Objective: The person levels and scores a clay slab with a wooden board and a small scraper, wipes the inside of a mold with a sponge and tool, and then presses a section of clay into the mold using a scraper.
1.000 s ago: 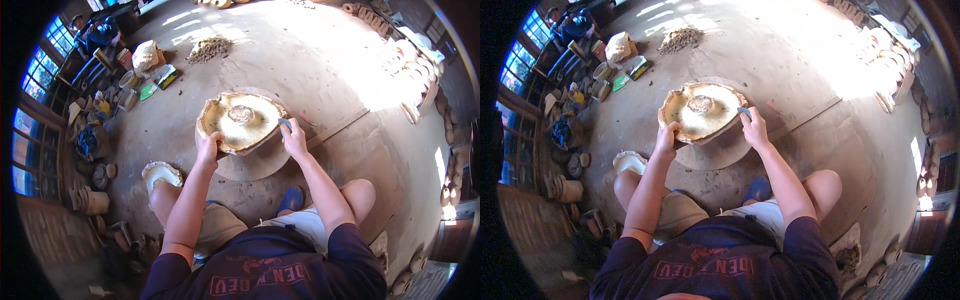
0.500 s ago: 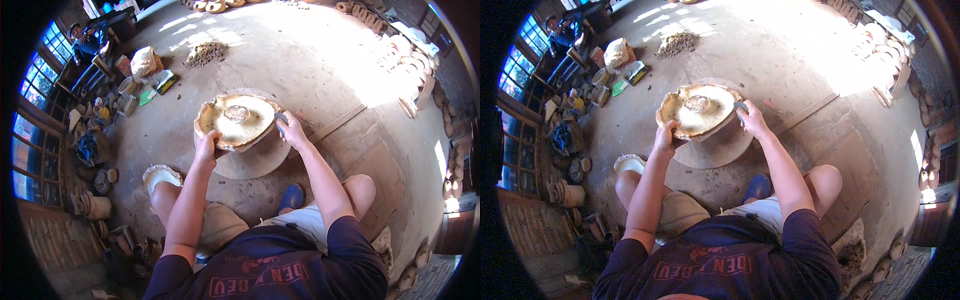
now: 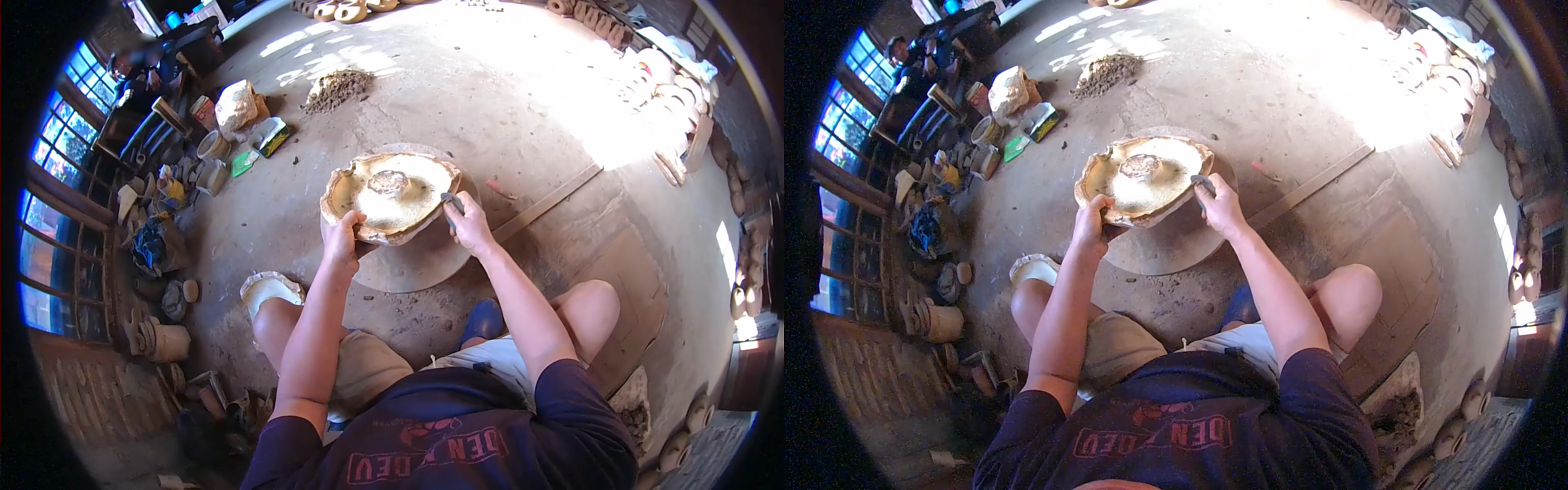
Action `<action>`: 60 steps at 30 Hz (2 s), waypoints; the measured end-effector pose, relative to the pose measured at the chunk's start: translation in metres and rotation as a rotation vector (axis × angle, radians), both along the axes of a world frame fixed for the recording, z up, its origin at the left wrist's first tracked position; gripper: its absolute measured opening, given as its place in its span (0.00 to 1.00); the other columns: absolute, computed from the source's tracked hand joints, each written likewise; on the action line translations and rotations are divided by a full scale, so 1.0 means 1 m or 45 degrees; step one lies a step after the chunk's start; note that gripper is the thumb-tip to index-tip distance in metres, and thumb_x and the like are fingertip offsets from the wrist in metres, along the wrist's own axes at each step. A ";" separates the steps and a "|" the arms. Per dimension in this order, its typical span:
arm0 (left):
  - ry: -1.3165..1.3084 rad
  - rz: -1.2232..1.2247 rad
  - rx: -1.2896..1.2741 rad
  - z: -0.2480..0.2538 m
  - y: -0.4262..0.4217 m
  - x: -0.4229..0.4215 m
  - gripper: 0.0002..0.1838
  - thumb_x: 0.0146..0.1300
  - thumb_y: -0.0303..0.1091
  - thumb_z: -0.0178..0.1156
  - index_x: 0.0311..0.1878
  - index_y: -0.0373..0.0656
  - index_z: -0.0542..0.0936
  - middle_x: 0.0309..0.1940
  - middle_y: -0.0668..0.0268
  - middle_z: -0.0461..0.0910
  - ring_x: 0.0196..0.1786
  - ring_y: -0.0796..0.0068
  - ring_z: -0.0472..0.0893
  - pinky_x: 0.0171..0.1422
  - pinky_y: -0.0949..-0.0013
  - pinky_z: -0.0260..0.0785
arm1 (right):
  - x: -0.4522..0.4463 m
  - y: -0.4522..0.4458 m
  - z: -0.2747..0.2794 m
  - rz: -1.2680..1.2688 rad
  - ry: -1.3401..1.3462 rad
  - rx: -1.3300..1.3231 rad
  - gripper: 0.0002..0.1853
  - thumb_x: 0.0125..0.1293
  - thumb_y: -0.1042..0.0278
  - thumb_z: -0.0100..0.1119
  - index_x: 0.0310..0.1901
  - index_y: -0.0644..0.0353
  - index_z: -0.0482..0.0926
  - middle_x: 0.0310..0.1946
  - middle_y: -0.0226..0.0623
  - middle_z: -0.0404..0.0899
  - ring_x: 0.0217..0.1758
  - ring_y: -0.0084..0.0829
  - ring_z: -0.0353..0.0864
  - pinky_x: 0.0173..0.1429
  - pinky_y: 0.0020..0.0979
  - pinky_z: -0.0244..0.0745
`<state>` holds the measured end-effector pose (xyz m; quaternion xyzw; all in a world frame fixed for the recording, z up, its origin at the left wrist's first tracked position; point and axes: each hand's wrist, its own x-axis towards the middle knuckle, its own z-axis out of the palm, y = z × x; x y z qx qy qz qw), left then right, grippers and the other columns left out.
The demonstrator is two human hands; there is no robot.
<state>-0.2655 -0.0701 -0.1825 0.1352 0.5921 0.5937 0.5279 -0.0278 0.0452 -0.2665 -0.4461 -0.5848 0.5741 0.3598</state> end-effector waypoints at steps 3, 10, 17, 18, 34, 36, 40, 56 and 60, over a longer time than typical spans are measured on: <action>0.018 0.018 0.011 0.000 0.001 0.003 0.25 0.65 0.34 0.57 0.64 0.36 0.71 0.48 0.56 0.84 0.42 0.62 0.90 0.45 0.57 0.89 | -0.009 -0.020 0.000 -0.038 0.017 -0.005 0.09 0.78 0.61 0.60 0.47 0.56 0.77 0.23 0.24 0.72 0.18 0.17 0.72 0.19 0.25 0.66; -0.028 -0.001 -0.011 -0.013 0.004 -0.001 0.27 0.64 0.33 0.57 0.67 0.39 0.69 0.48 0.57 0.84 0.43 0.63 0.90 0.41 0.57 0.89 | -0.035 -0.073 0.009 -0.146 0.267 -0.159 0.10 0.80 0.61 0.58 0.44 0.58 0.73 0.24 0.28 0.73 0.16 0.19 0.73 0.15 0.25 0.65; 0.020 0.012 -0.050 -0.016 0.005 -0.002 0.29 0.63 0.30 0.56 0.68 0.38 0.68 0.49 0.56 0.84 0.41 0.62 0.90 0.40 0.55 0.90 | -0.053 -0.094 0.013 -0.241 0.394 -0.286 0.10 0.80 0.61 0.57 0.46 0.58 0.72 0.24 0.29 0.73 0.14 0.21 0.72 0.14 0.26 0.64; 0.012 0.019 -0.031 -0.016 0.004 -0.001 0.29 0.63 0.29 0.56 0.69 0.38 0.67 0.49 0.56 0.83 0.41 0.62 0.90 0.40 0.55 0.90 | -0.055 -0.098 0.014 -0.239 0.389 -0.279 0.09 0.81 0.61 0.57 0.47 0.58 0.72 0.24 0.29 0.73 0.14 0.21 0.72 0.13 0.26 0.64; -0.077 0.026 0.017 -0.054 0.005 -0.026 0.05 0.62 0.29 0.61 0.40 0.40 0.79 0.25 0.69 0.75 0.24 0.73 0.82 0.31 0.59 0.86 | -0.069 -0.169 0.052 0.632 -0.243 0.488 0.08 0.74 0.64 0.59 0.47 0.58 0.78 0.36 0.45 0.83 0.32 0.48 0.85 0.38 0.43 0.79; -0.039 0.040 -0.051 -0.066 0.006 -0.035 0.05 0.61 0.28 0.60 0.40 0.41 0.78 0.20 0.71 0.71 0.18 0.77 0.74 0.26 0.63 0.81 | -0.031 -0.147 0.037 1.057 -0.849 0.608 0.12 0.62 0.73 0.57 0.48 0.60 0.79 0.46 0.55 0.81 0.52 0.57 0.83 0.54 0.53 0.78; 0.003 0.067 -0.109 -0.079 0.010 -0.046 0.07 0.61 0.28 0.59 0.43 0.40 0.79 0.19 0.71 0.71 0.16 0.76 0.71 0.21 0.67 0.74 | 0.029 -0.111 0.068 1.278 -1.263 0.660 0.13 0.57 0.74 0.57 0.45 0.66 0.78 0.40 0.56 0.85 0.49 0.57 0.87 0.53 0.53 0.82; 0.309 0.053 -0.133 -0.066 0.030 -0.070 0.26 0.72 0.43 0.66 0.65 0.34 0.77 0.49 0.59 0.86 0.45 0.69 0.86 0.50 0.63 0.80 | -0.020 0.070 0.046 0.149 -0.797 -0.147 0.18 0.59 0.62 0.75 0.41 0.71 0.86 0.32 0.43 0.87 0.36 0.31 0.87 0.46 0.35 0.80; 0.481 0.119 0.102 -0.054 0.036 -0.073 0.28 0.72 0.42 0.67 0.68 0.35 0.75 0.54 0.58 0.84 0.53 0.69 0.84 0.55 0.64 0.78 | -0.035 0.077 0.009 -0.110 -0.772 0.165 0.24 0.56 0.66 0.77 0.51 0.71 0.83 0.46 0.56 0.88 0.51 0.44 0.90 0.56 0.41 0.82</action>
